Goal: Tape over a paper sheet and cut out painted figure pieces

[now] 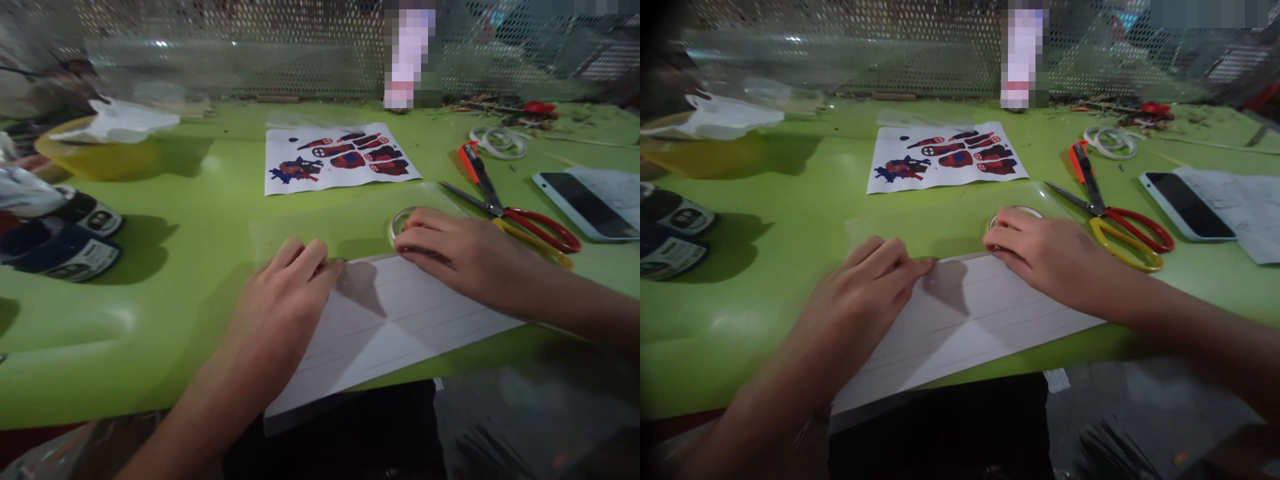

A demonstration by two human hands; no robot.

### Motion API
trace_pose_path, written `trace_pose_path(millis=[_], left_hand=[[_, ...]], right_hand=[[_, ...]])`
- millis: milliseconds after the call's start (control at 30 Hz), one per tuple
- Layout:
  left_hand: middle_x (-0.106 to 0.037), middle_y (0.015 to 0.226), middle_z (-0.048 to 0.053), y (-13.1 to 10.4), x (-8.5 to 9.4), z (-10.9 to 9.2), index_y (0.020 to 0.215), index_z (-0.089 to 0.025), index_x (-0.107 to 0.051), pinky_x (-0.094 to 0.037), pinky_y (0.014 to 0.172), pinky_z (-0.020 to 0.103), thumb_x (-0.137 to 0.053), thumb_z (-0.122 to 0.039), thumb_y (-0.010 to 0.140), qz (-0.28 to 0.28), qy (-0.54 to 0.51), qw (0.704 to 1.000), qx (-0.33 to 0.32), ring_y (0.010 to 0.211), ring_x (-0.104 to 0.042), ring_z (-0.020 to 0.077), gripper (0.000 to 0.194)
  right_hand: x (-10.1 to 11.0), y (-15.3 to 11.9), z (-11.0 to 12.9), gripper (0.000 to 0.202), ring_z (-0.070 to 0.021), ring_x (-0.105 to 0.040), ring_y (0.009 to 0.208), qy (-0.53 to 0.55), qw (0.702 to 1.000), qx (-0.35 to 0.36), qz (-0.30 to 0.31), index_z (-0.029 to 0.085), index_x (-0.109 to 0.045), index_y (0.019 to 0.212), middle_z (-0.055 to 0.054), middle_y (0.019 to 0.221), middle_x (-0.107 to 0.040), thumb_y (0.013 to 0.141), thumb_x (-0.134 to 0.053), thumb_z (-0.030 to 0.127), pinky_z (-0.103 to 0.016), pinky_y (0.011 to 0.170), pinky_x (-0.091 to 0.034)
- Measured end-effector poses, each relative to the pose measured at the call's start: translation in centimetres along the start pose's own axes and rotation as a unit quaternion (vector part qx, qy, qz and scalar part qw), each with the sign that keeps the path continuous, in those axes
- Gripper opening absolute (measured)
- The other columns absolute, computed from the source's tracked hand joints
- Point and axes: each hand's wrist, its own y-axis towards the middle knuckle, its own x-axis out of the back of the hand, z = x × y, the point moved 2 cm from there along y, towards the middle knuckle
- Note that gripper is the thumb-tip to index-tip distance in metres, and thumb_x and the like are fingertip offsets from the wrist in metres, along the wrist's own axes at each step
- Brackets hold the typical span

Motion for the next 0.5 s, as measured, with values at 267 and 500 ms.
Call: trace_pose_path(millis=[267, 500], left_hand=[[-0.059, 0.097, 0.005, -0.2, 0.2, 0.4, 0.121, -0.018, -0.065, -0.045, 0.07, 0.037, -0.051, -0.01, 0.099, -0.008, 0.013, 1.0, -0.019, 0.092, -0.055, 0.0232, 0.027], [-0.06, 0.091, 0.005, -1.6, 2.3, 2.1, 0.118, -0.023, -0.065, -0.047, 0.071, 0.039, -0.043, -0.019, 0.099, 0.028, 0.05, 0.998, -0.038, 0.087, -0.058, 0.0256, 0.029]], right_hand=[[0.5, -1.3, -1.6, 0.028, -0.026, -0.069, 0.092, 0.045, 0.998, -0.04, -0.014, 0.021, -0.071, 0.102, -0.009, 0.105, -0.073, 0.103, -0.048, 0.036, -0.037, 0.076, -0.045], [0.1, -1.6, -1.5, 0.024, -0.024, -0.067, 0.09, 0.086, 0.996, -0.008, -0.02, 0.02, -0.071, 0.1, -0.009, 0.102, -0.071, 0.103, -0.051, 0.033, -0.036, 0.078, -0.045]])
